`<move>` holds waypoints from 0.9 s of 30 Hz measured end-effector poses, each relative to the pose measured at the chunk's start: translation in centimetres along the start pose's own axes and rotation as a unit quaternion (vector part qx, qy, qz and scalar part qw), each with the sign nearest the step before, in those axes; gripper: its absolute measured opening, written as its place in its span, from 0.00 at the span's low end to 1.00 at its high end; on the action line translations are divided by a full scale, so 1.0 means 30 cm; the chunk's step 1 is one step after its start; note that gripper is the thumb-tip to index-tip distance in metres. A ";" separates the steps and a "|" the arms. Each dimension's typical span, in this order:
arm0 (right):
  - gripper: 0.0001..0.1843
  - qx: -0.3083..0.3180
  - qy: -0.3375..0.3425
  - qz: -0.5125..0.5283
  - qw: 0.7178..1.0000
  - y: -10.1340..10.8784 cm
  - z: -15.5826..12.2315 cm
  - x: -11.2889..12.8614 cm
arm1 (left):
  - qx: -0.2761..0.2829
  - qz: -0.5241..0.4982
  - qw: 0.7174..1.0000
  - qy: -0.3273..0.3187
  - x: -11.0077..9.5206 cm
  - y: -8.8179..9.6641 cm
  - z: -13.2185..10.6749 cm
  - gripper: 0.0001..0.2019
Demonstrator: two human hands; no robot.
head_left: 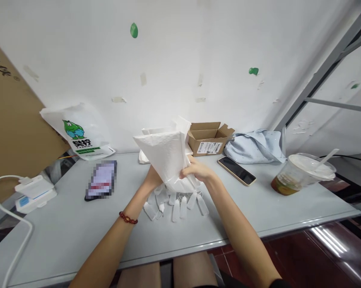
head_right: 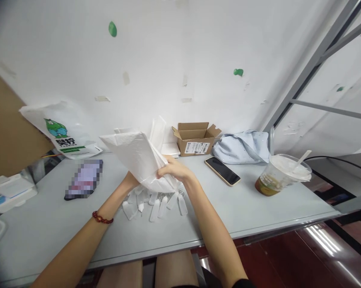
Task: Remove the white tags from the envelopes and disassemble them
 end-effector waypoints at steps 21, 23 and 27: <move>0.05 -0.271 0.084 0.075 0.956 0.238 0.027 0.003 | -0.122 -0.089 0.988 0.009 -0.026 0.143 0.107 0.29; 0.05 -0.285 0.091 0.073 0.951 0.243 0.030 0.000 | -0.127 -0.084 0.988 -0.016 -0.047 0.141 0.115 0.30; 0.04 -0.321 0.104 0.058 0.940 0.249 0.031 0.002 | -0.123 -0.088 0.988 -0.035 -0.099 0.133 0.123 0.31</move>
Point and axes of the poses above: each hand's wrist, its own z-axis towards the middle knuckle, its own y-axis out of the back of the hand, x = y × z, the point moved 5 cm from there along z, towards the middle knuckle, and after that the axes turned 10 degrees about -x, right-handed, at the moved point
